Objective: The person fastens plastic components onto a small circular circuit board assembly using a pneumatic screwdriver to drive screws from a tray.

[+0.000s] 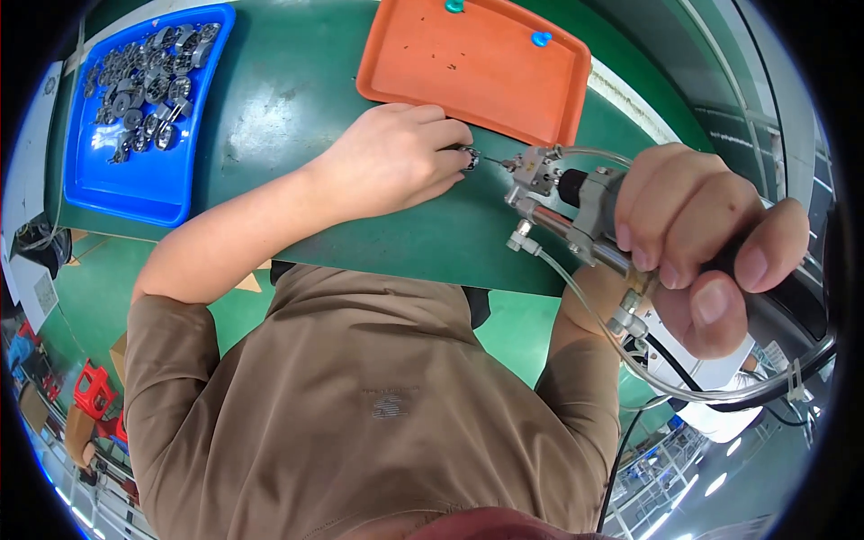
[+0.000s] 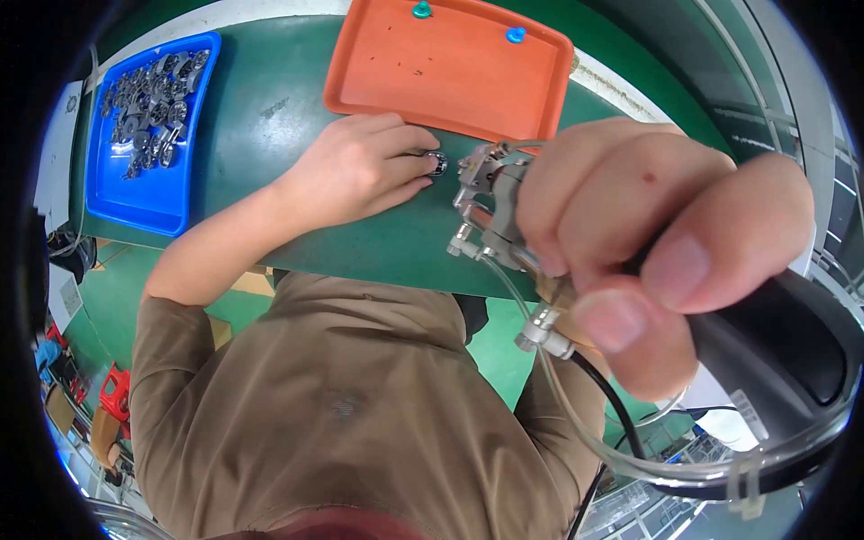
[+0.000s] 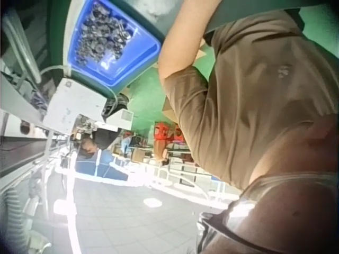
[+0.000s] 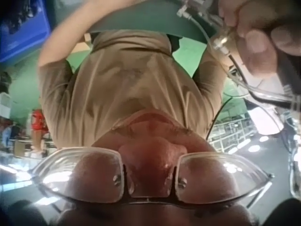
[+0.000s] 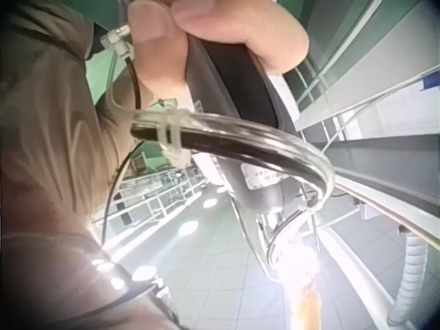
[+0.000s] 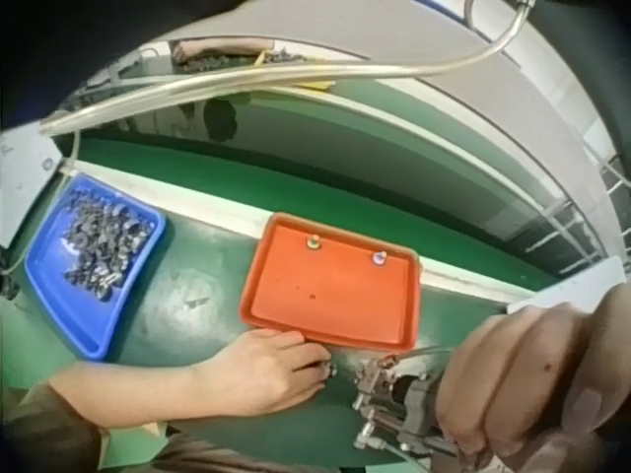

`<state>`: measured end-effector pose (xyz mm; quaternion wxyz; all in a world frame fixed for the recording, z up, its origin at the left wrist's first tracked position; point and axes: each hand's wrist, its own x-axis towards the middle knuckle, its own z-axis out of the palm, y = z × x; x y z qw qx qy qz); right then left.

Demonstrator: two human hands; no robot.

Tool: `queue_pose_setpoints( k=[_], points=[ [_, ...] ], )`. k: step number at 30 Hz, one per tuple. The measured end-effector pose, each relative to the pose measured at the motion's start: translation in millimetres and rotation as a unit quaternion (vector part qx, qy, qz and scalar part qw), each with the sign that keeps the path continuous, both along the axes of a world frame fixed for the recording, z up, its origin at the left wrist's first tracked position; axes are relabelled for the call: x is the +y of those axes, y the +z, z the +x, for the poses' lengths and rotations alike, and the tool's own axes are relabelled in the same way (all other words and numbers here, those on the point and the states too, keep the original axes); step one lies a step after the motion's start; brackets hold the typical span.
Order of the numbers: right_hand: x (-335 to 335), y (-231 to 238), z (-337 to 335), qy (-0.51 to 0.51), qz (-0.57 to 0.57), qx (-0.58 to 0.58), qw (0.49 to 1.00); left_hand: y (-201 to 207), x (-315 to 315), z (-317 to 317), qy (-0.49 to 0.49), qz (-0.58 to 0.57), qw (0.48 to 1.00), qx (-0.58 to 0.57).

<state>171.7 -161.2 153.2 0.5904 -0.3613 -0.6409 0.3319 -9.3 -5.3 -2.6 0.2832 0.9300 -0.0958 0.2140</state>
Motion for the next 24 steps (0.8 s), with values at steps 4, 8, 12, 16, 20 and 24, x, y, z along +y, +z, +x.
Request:
queue_pose_setpoints(
  k=[4,8,12,16,20,24],
  points=[
    [5,-4,1,0.002,-0.025,-0.029,0.999,-5,5,-2,-0.002,-0.012,1.000,-0.001],
    [7,-6,1,0.012,-0.029,-0.033,0.999,-6,6,-2,-0.010,-0.017,1.000,0.005],
    [21,-4,10,0.074,-0.062,-0.028,0.995,-4,7,-2,-0.009,-0.014,1.000,0.017],
    [24,12,-5,0.043,-0.124,-0.098,0.986,-6,7,-3,-0.003,-0.014,1.000,0.022],
    [30,-7,0,0.092,-0.031,-0.042,0.994,-6,6,-2,0.002,-0.015,1.000,0.016],
    [37,-11,3,0.099,-0.001,-0.049,0.994,1,9,4,-0.003,-0.018,1.000,0.016]
  ],
)
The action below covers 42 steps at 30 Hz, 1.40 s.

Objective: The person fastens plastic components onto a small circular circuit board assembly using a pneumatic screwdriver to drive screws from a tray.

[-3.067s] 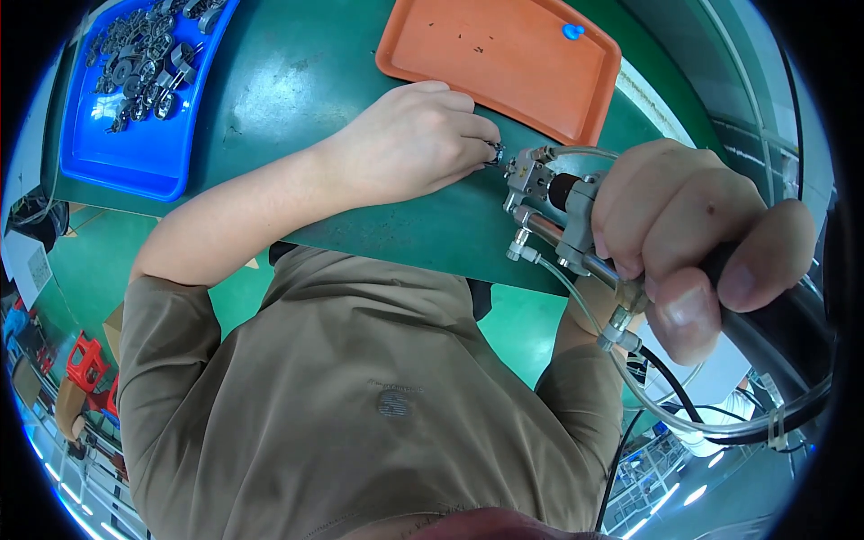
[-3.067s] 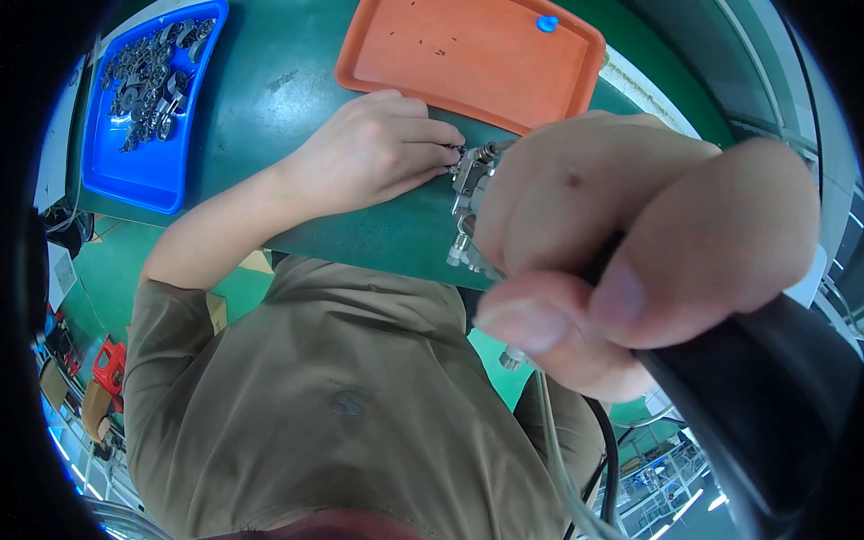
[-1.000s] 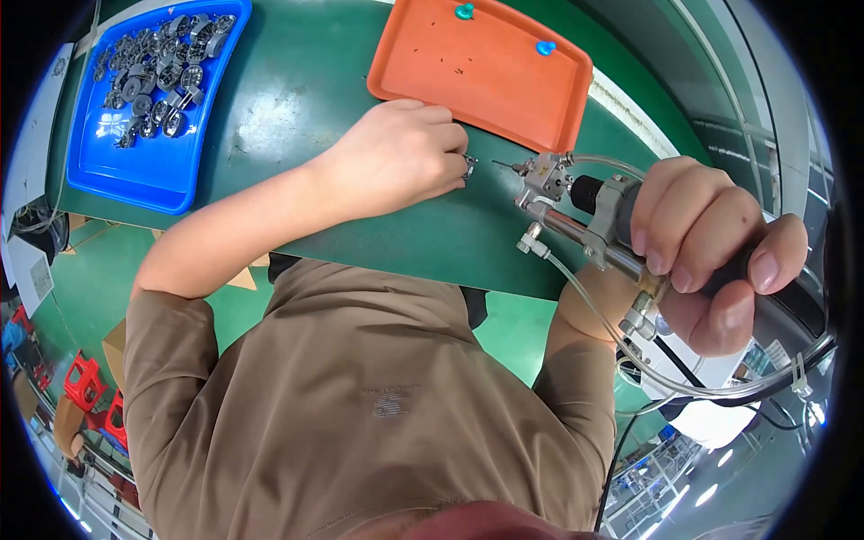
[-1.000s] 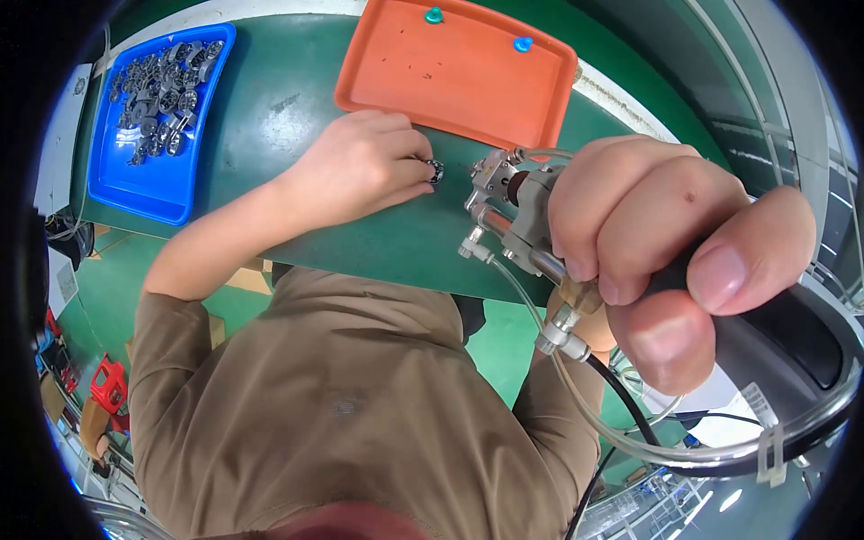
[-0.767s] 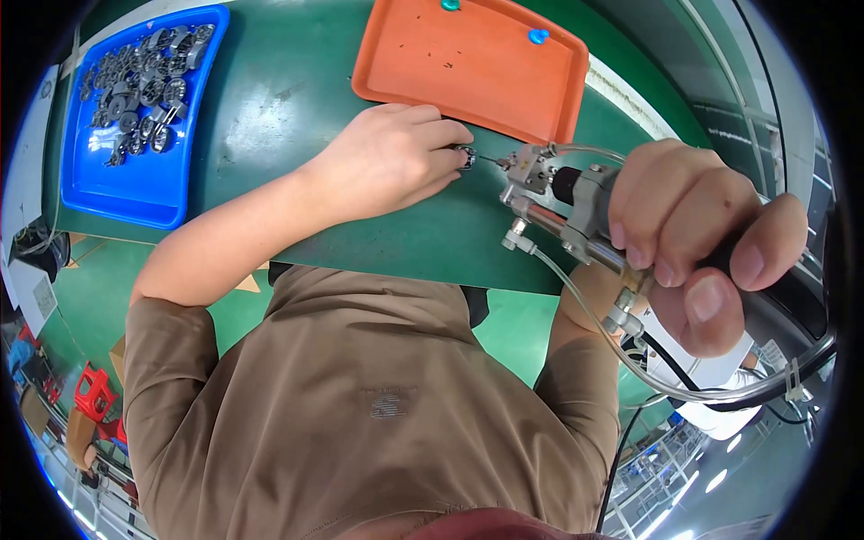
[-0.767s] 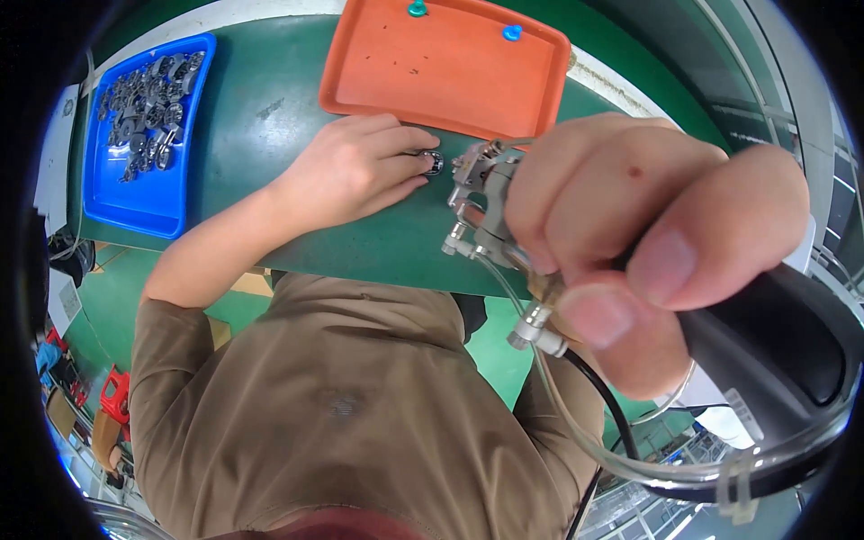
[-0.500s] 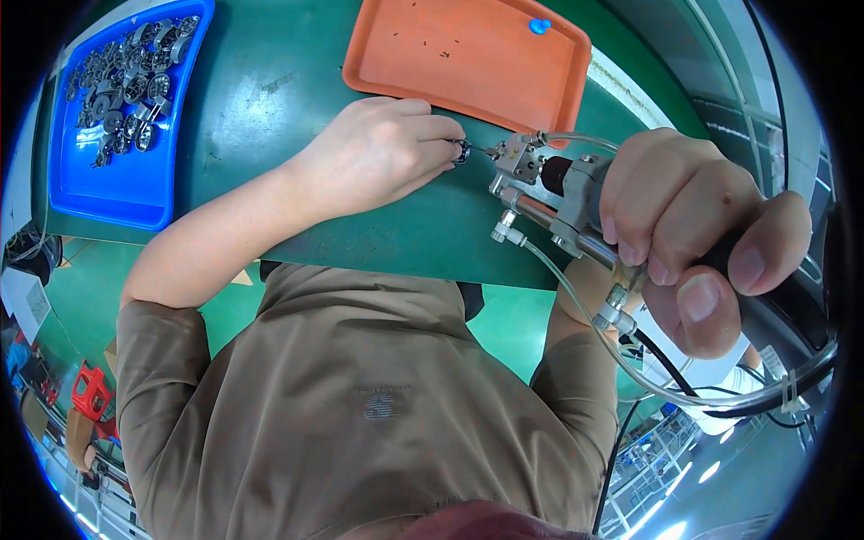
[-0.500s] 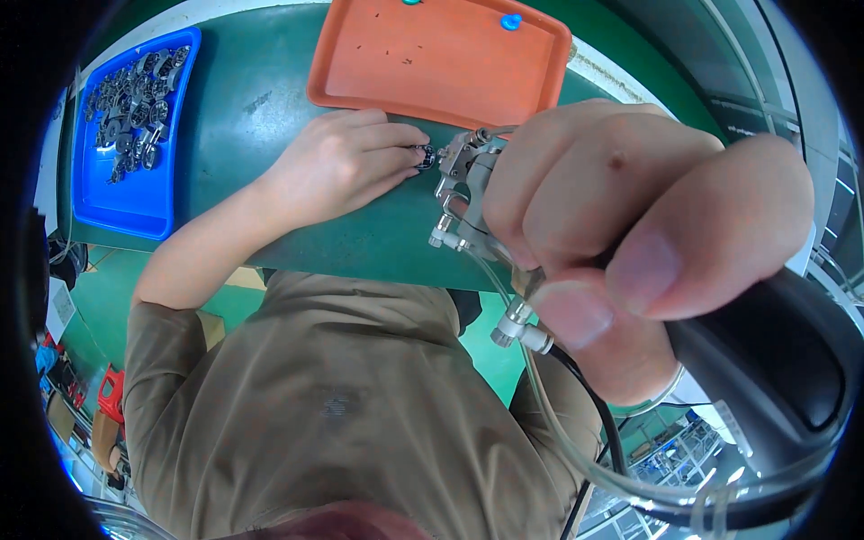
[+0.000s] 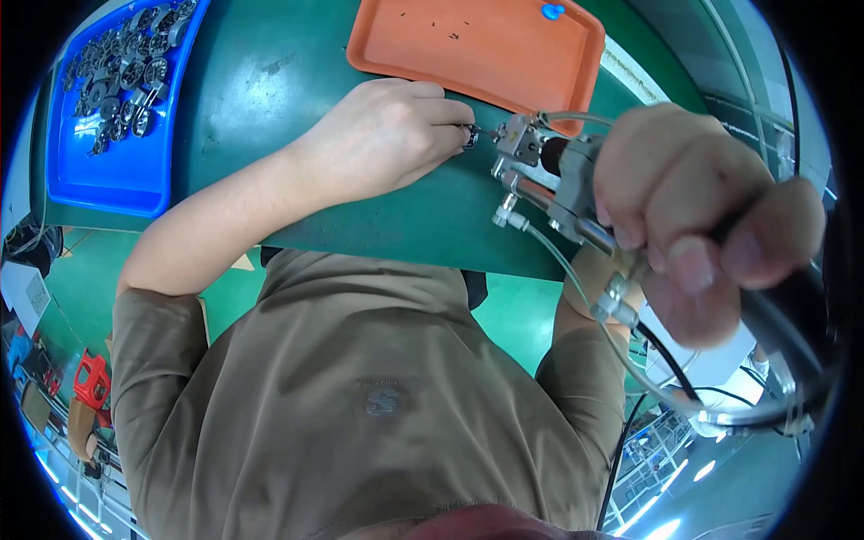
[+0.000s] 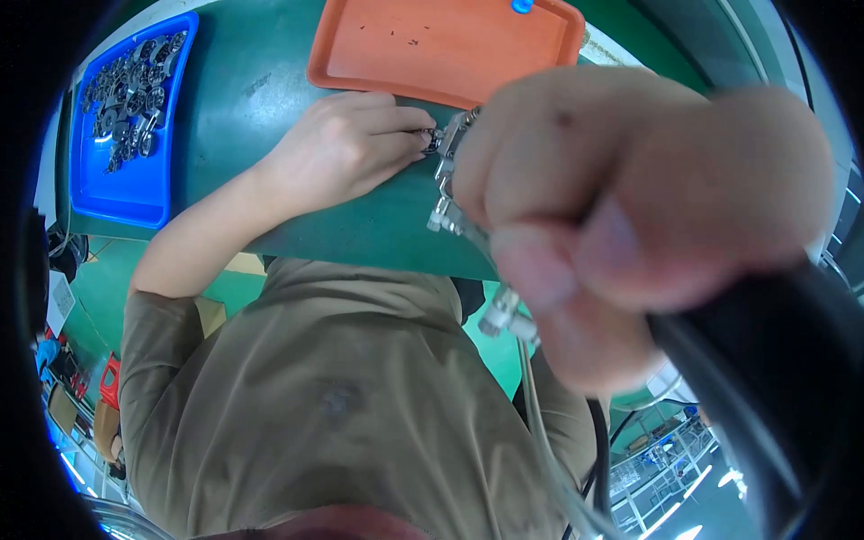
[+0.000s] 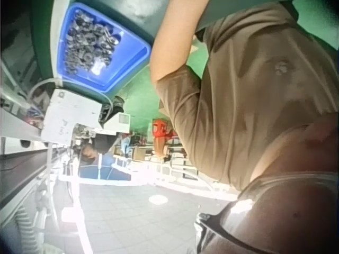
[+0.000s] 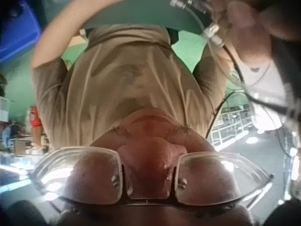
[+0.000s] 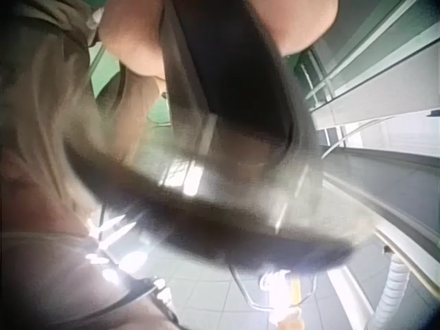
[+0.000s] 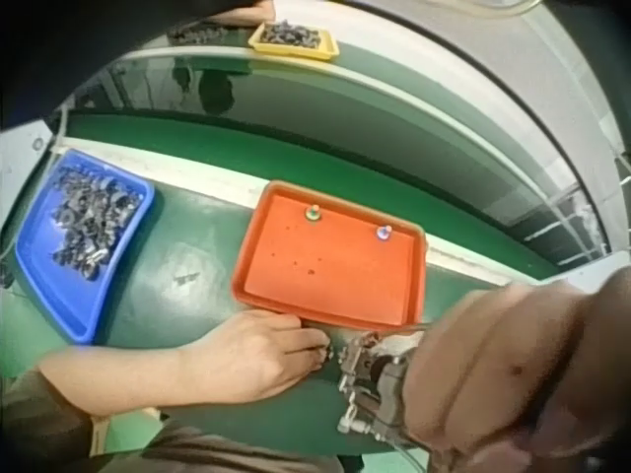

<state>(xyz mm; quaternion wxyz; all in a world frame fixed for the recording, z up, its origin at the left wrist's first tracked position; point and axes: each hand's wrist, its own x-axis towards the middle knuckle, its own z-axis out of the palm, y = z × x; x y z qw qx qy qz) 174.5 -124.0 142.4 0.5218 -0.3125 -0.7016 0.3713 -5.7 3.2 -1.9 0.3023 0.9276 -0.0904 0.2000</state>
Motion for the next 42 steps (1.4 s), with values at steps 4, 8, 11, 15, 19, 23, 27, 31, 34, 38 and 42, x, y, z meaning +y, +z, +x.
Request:
queue_pose_setpoints(
  k=[4,8,11,15,19,23,27,31,34,38,42],
  points=[
    [-16,-9,-17,-0.101,0.015,0.031,0.994,-5,-5,-5,-0.010,0.013,1.000,-0.014],
    [-21,0,-9,-0.089,0.007,0.022,0.996,-3,-5,-6,-0.011,0.003,1.000,-0.004],
    [-37,19,4,-0.061,0.015,0.013,0.998,-1,-6,-9,-0.006,-0.004,1.000,0.007],
    [-48,25,6,-0.103,0.010,0.017,0.994,-6,-4,-8,0.002,-0.020,1.000,-0.004],
    [-47,22,6,-0.079,-0.019,0.024,0.996,-9,-1,-5,-0.011,-0.034,0.999,-0.001],
    [-41,20,9,-0.084,-0.059,0.024,0.994,-12,-3,-6,-0.008,-0.046,0.999,-0.004],
    [-31,17,5,-0.035,-0.049,0.029,0.998,-14,-3,-4,-0.013,-0.052,0.999,-0.006],
    [-27,13,-5,-0.025,-0.055,0.020,0.998,-14,-2,-4,-0.015,-0.057,0.998,-0.009],
    [-22,23,-11,-0.020,-0.091,-0.050,0.994,-14,-2,-6,-0.009,-0.052,0.999,-0.008],
    [-18,19,-9,0.006,-0.094,-0.047,0.994,-15,-3,-7,-0.004,-0.051,0.999,-0.002],
    [-21,7,-7,-0.013,-0.052,-0.008,0.999,-14,-2,-6,-0.011,-0.054,0.998,0.003]
  ],
)
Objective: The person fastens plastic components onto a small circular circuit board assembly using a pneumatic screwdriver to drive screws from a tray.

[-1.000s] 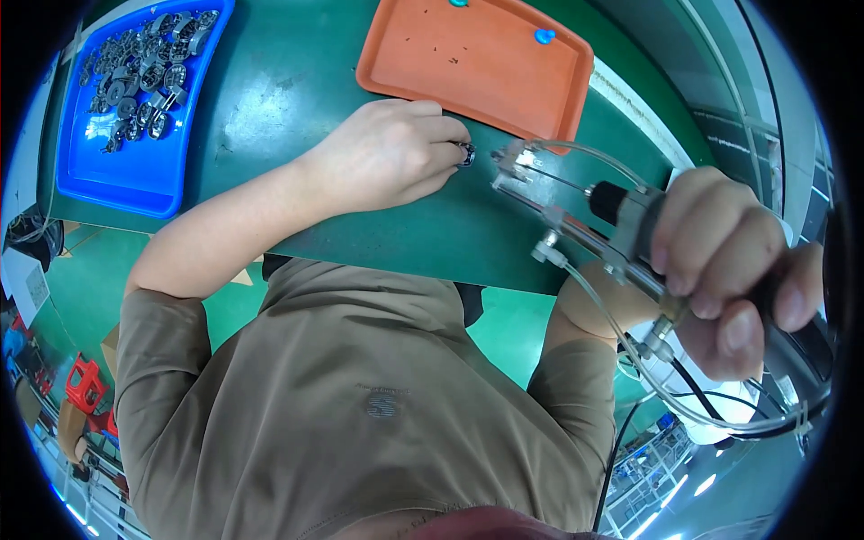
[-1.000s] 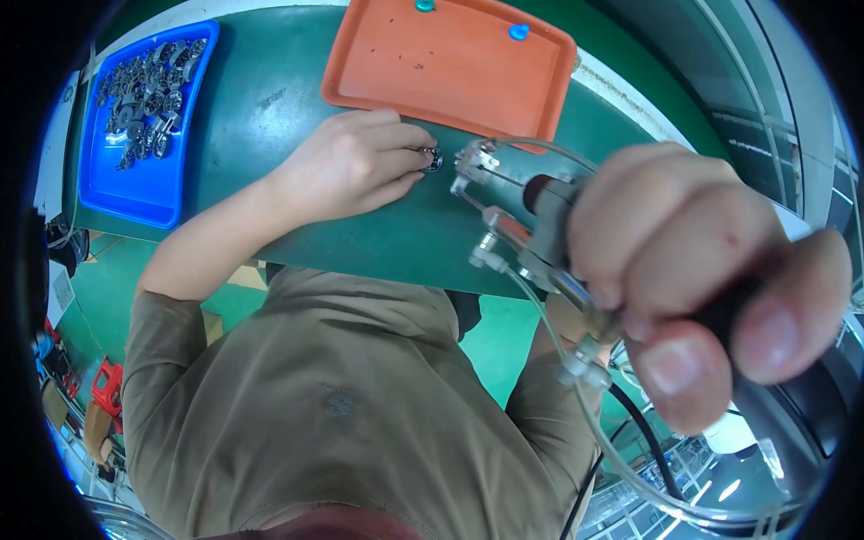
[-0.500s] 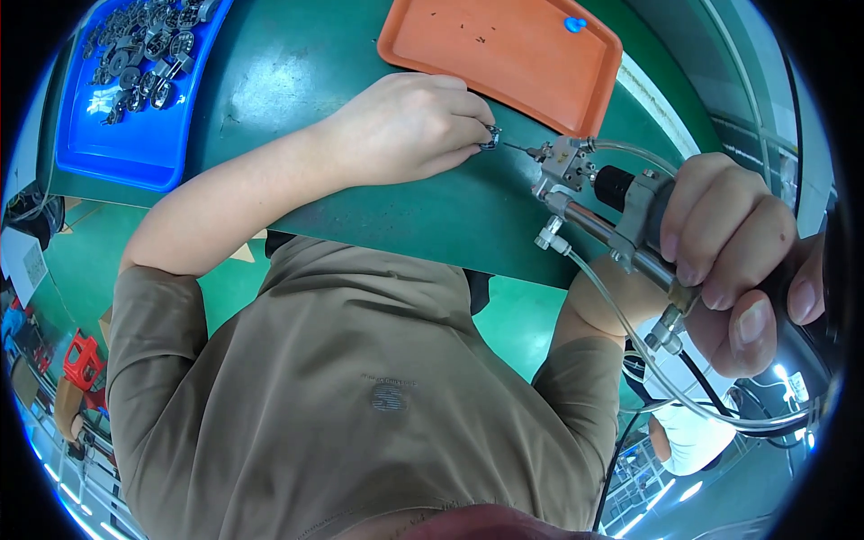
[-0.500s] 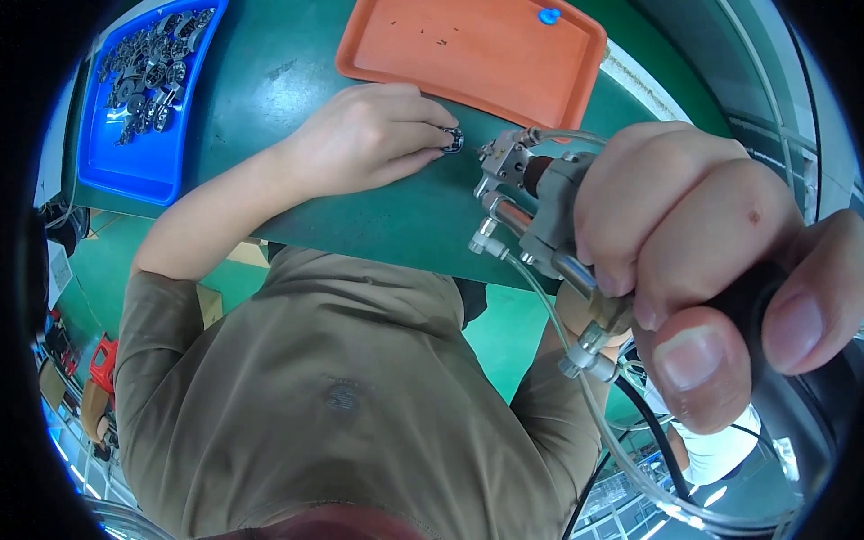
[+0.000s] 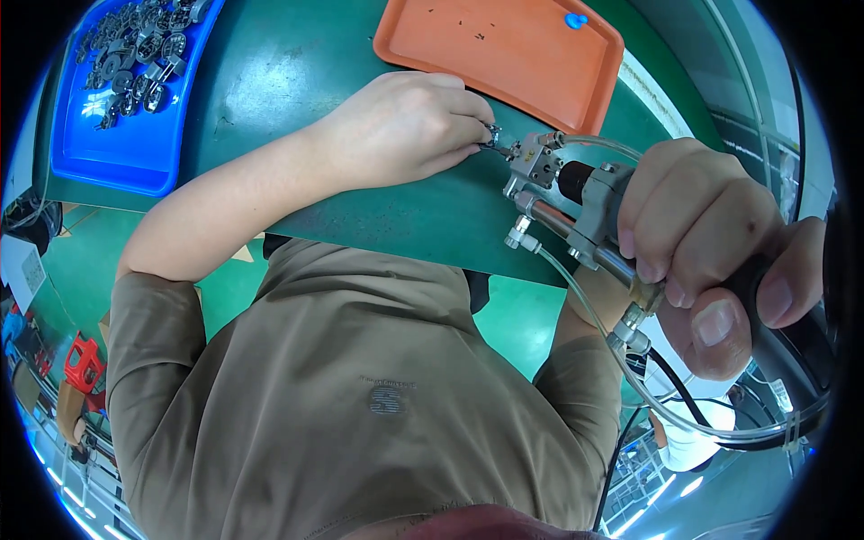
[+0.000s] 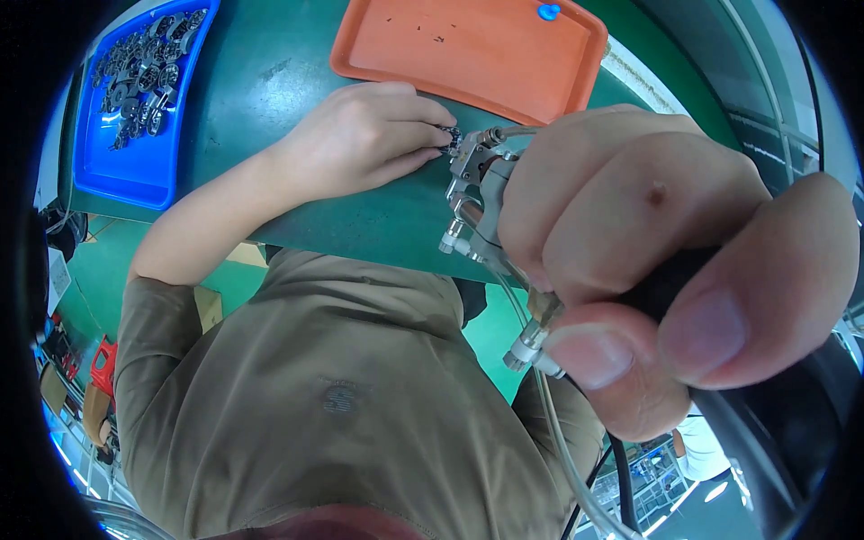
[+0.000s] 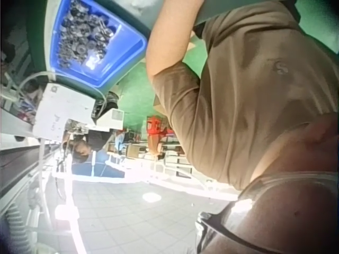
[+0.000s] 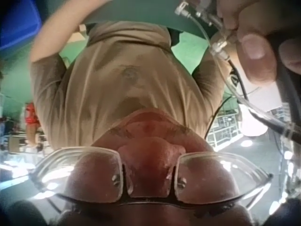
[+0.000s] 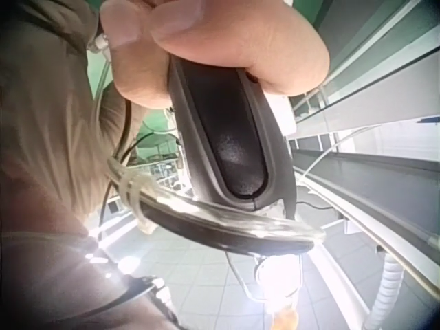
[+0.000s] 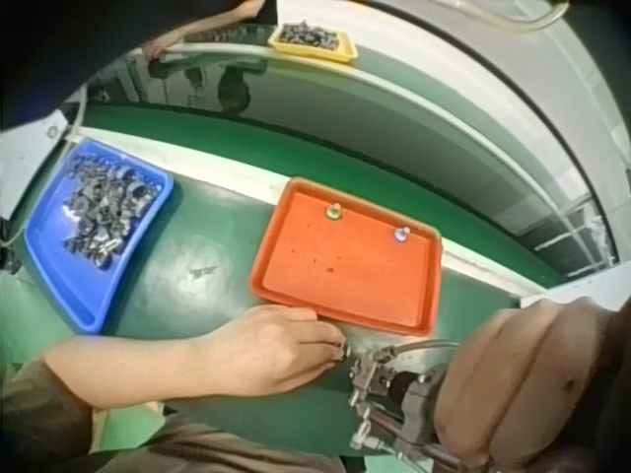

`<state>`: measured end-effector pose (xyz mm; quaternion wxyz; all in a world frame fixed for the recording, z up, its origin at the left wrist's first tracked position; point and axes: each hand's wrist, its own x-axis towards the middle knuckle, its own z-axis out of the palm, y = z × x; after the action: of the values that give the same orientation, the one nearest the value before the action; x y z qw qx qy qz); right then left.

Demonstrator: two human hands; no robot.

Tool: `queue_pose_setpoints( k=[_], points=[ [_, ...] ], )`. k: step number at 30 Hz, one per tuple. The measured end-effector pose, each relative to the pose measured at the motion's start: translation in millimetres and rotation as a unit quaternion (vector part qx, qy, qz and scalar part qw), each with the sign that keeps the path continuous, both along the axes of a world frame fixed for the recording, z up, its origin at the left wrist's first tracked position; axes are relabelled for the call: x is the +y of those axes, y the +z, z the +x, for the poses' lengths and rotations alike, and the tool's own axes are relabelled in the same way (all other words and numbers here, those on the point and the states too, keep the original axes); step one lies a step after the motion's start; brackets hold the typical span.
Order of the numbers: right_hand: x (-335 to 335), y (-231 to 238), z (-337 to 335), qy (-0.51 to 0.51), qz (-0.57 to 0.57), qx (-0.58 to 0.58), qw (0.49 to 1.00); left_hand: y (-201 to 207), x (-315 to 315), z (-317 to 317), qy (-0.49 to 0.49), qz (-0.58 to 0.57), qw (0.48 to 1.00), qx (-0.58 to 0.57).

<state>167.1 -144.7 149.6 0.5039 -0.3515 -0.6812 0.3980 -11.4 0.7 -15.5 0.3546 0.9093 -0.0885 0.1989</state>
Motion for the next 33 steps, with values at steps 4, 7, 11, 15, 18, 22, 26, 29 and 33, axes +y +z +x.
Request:
queue_pose_setpoints(
  k=[4,7,11,15,18,22,26,29,33],
  points=[
    [3,-3,-1,0.010,0.015,0.005,1.000,0,1,0,0.000,-0.002,1.000,0.000],
    [6,-3,-3,0.017,0.024,0.008,1.000,-1,2,0,-0.002,0.003,1.000,0.001],
    [8,1,-8,-0.012,-0.029,-0.008,0.999,-2,2,0,0.002,0.003,1.000,0.005],
    [3,-6,-8,0.001,0.018,0.011,1.000,0,-1,-1,0.001,0.005,1.000,-0.003],
    [-5,-7,-17,0.006,0.018,0.018,1.000,6,-7,1,-0.020,0.035,0.999,0.017],
    [2,-20,-56,-0.174,0.059,0.062,0.981,5,-7,-8,-0.011,0.034,0.999,-0.008],
    [-16,-1,-48,-0.170,0.071,0.110,0.977,33,-7,-17,0.009,0.041,0.999,0.016],
    [-29,26,-33,-0.256,0.103,0.181,0.944,27,0,-3,0.013,0.021,1.000,0.004],
    [-54,44,-10,-0.369,0.115,0.241,0.890,47,-6,5,0.019,0.059,0.998,0.020]
  ],
)
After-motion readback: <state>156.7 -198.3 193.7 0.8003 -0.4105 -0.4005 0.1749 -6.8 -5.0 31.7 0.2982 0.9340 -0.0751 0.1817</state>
